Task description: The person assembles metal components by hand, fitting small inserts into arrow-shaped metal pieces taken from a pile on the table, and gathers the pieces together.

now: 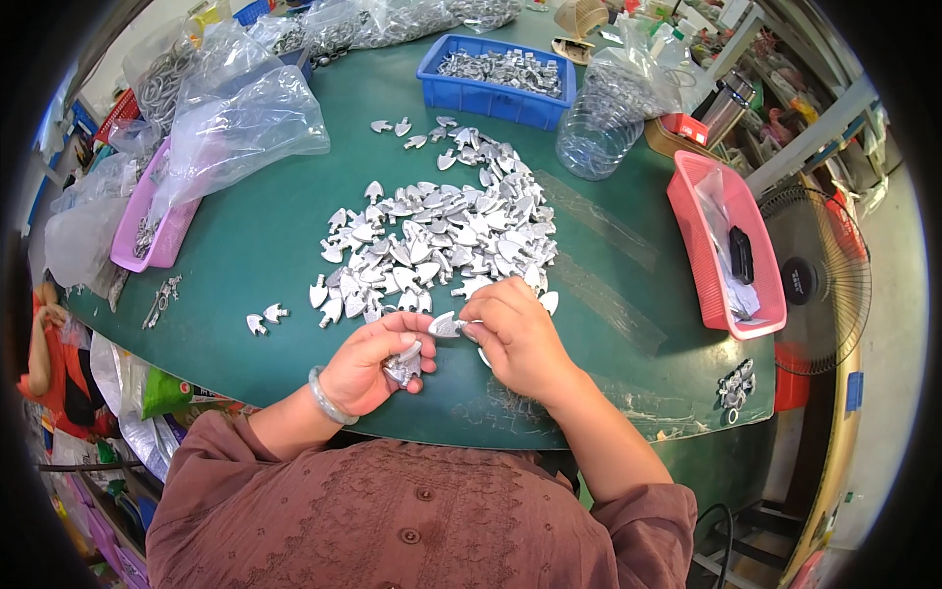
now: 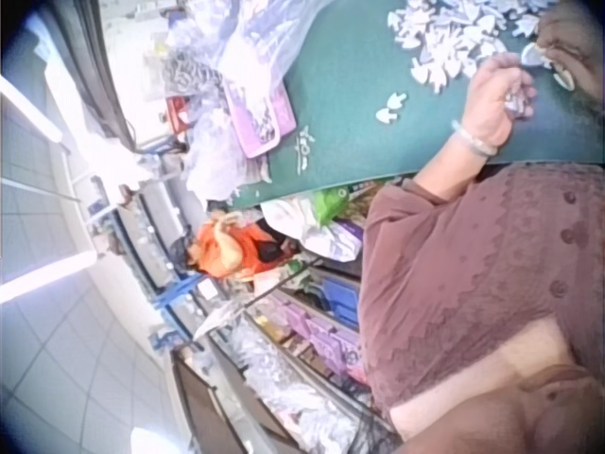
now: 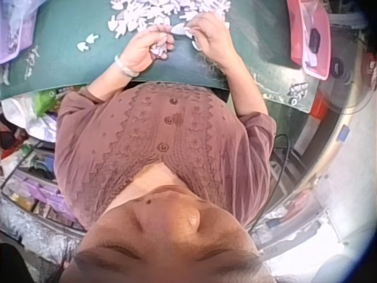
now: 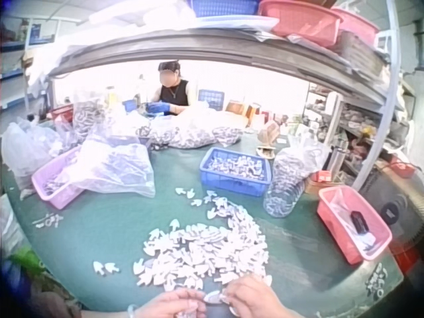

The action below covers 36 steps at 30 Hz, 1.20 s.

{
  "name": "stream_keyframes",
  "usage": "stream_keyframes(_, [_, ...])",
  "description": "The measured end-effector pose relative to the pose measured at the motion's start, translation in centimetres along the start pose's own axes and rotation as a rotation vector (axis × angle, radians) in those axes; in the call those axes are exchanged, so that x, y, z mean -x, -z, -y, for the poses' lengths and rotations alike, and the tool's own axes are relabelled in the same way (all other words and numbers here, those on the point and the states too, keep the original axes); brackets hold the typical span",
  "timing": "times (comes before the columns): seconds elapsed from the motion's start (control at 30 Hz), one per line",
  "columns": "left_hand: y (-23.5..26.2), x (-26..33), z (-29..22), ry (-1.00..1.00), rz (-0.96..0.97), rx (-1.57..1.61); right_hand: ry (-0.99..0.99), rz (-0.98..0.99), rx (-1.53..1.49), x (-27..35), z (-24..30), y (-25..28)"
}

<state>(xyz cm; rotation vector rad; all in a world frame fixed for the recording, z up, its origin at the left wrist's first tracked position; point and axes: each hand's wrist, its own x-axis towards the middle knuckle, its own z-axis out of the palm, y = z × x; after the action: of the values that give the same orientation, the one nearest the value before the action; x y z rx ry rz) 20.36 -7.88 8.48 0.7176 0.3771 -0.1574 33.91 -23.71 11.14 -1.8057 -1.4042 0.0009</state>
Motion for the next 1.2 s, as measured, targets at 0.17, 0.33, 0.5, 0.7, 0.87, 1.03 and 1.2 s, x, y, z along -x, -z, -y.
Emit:
stream_keyframes(0.17, [-0.2, -0.2, 0.0, 0.060, 0.036, 0.020, 0.036, 0.018, -0.030, 0.1, 0.3, -0.2])
stream_keyframes(0.33, [-0.1, -0.3, 0.5, 0.080, 0.079, -0.013, 0.052, 0.099, -0.086, 0.0, 0.4, -0.3])
stream_keyframes(0.5, [0.1, -0.2, 0.3, 0.119, 0.050, 0.026, -0.052, 0.032, 0.058, -0.1, -1.6, 0.5])
stream_keyframes(0.7, [-0.5, 0.0, -0.1, 0.088, 0.006, 0.057, -0.050, 0.057, 0.434, -1.2, -1.9, 0.1])
stream_keyframes(0.87, [0.0, -0.1, -0.1, 0.055, 0.082, 0.076, -0.081, 0.108, 0.535, -1.5, -1.7, -0.3])
stream_keyframes(1.03, [0.0, -0.1, -0.1, 0.041, 0.104, 0.071, -0.078, 0.129, 0.518, -1.7, -2.0, -0.5])
stream_keyframes(1.2, [0.3, -0.2, 0.1, 0.025, 0.124, 0.098, -0.046, 0.114, 0.518, -1.9, -1.8, -0.7])
